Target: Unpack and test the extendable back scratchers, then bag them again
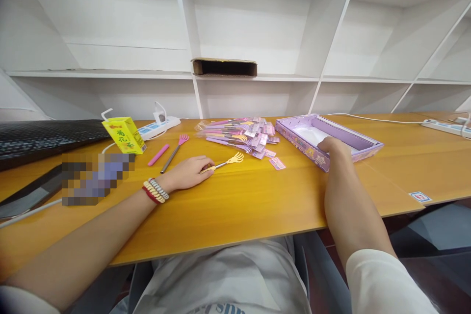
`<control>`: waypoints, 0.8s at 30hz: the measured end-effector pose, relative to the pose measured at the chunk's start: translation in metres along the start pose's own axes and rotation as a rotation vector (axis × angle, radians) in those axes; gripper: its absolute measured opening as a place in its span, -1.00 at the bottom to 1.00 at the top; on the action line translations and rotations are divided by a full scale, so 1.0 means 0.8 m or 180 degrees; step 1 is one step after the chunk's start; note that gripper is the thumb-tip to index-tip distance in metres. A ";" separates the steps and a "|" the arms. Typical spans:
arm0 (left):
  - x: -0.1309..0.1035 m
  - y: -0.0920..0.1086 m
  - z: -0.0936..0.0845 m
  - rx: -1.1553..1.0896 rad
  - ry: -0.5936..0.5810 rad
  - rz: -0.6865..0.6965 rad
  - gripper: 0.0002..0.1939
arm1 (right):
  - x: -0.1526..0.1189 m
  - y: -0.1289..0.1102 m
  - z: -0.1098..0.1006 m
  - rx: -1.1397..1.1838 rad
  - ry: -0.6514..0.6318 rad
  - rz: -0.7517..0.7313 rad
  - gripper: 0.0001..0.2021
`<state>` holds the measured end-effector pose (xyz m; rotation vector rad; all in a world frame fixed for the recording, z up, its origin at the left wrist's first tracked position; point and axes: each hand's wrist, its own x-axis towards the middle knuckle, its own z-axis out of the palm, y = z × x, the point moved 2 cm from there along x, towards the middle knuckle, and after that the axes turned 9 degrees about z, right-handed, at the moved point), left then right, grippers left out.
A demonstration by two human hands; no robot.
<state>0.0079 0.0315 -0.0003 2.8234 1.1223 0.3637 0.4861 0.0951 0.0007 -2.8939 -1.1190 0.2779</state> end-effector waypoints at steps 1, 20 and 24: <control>0.000 0.000 0.000 -0.0007 0.0005 -0.0005 -0.68 | 0.000 0.000 0.001 -0.0001 -0.0016 -0.0010 -0.60; -0.001 0.004 -0.003 -0.0028 -0.0021 -0.0001 -0.67 | -0.029 -0.001 -0.015 0.0637 0.0552 0.0119 -0.65; -0.002 0.004 -0.003 -0.0051 0.0013 -0.0034 -0.67 | -0.075 -0.039 -0.031 0.1419 0.1559 -0.0504 -0.66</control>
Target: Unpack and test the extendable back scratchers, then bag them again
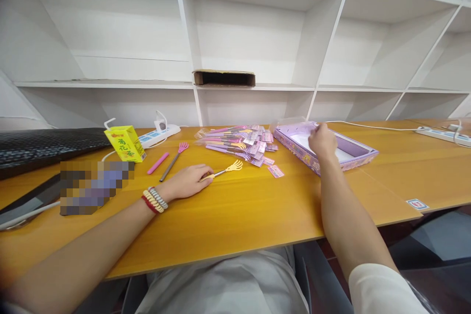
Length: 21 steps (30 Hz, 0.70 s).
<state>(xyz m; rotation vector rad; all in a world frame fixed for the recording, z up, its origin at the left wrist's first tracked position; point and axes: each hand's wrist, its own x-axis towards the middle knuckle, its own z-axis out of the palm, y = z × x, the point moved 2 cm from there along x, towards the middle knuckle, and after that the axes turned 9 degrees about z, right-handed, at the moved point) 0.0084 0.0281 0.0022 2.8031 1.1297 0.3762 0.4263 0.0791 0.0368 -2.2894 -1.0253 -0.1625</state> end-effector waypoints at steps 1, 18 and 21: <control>0.000 0.000 0.000 -0.0002 0.0005 -0.0005 -0.67 | -0.017 -0.020 -0.002 0.0496 0.0165 -0.0367 -0.69; 0.001 0.000 0.000 0.0069 -0.0026 -0.0007 -0.67 | -0.185 -0.122 0.076 0.2352 -0.3432 -0.1164 -0.80; 0.000 0.001 0.001 0.0095 -0.0076 0.0006 -0.67 | -0.194 -0.122 0.078 0.1899 -0.3524 -0.1515 -0.81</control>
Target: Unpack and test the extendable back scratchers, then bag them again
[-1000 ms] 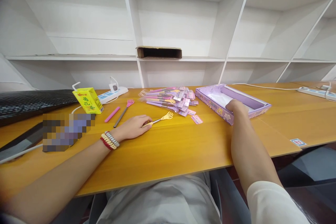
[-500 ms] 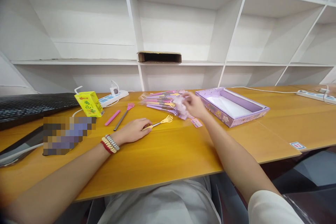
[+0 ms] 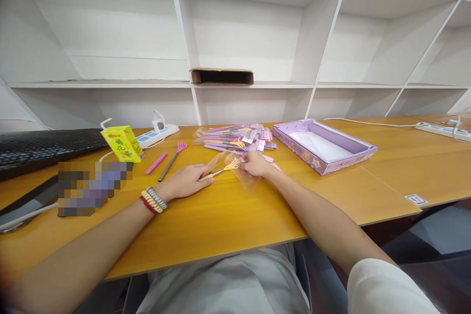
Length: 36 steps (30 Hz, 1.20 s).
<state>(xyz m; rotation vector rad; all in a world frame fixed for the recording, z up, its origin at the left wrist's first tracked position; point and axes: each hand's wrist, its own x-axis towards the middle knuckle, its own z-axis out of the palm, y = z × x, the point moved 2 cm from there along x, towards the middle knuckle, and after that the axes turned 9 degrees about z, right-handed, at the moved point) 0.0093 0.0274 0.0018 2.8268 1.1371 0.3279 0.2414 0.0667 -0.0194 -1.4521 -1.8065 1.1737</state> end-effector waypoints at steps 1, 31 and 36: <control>0.000 0.000 0.000 -0.0016 0.0010 0.0013 -0.67 | -0.002 -0.003 0.003 0.0063 -0.0049 -0.0061 -0.81; 0.002 0.013 -0.012 -0.0705 0.0930 -0.0054 -0.69 | -0.004 -0.007 -0.033 0.1804 0.1890 -0.0912 -0.06; 0.002 0.028 -0.010 -0.1285 0.0667 -0.0052 -0.68 | -0.006 -0.019 -0.021 0.2340 0.1668 -0.0895 -0.18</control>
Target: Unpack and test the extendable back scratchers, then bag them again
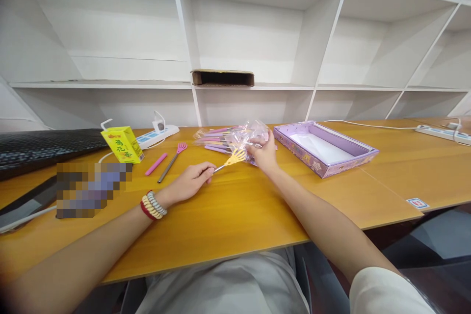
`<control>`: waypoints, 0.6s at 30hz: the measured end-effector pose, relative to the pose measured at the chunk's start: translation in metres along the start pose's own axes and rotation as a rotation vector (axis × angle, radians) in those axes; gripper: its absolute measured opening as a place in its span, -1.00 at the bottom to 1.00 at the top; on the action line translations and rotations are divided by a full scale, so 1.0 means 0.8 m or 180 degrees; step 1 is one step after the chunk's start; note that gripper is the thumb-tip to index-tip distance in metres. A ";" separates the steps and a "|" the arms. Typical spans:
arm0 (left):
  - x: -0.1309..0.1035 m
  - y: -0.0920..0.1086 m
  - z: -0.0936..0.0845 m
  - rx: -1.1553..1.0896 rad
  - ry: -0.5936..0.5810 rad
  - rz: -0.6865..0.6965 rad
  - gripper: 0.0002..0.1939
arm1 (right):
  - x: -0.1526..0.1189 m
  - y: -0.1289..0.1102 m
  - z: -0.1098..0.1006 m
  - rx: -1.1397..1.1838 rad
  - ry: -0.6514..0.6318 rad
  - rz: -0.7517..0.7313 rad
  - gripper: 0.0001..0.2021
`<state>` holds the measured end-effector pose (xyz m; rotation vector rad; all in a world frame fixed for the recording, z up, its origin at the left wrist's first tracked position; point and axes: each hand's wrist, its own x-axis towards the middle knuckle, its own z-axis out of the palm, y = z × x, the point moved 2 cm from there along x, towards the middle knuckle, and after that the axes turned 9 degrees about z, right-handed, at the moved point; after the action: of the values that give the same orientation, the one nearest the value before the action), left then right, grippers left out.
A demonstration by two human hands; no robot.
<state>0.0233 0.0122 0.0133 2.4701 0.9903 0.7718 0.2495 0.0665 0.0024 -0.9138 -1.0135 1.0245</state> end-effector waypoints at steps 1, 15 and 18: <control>0.000 0.000 0.002 -0.0060 -0.0046 -0.0046 -0.68 | -0.002 0.000 0.004 0.0106 -0.0060 0.0078 -0.28; 0.001 -0.008 -0.001 -0.0317 0.0098 -0.0340 -0.62 | -0.006 -0.022 0.011 0.1577 -0.0352 0.1168 -0.90; 0.001 -0.012 -0.001 -0.0436 0.0144 -0.0392 -0.62 | -0.006 -0.021 0.009 0.1659 -0.0548 0.1288 -0.93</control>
<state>0.0189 0.0194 0.0093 2.2620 1.0579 0.8294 0.2458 0.0586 0.0191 -0.6103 -0.6539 1.6378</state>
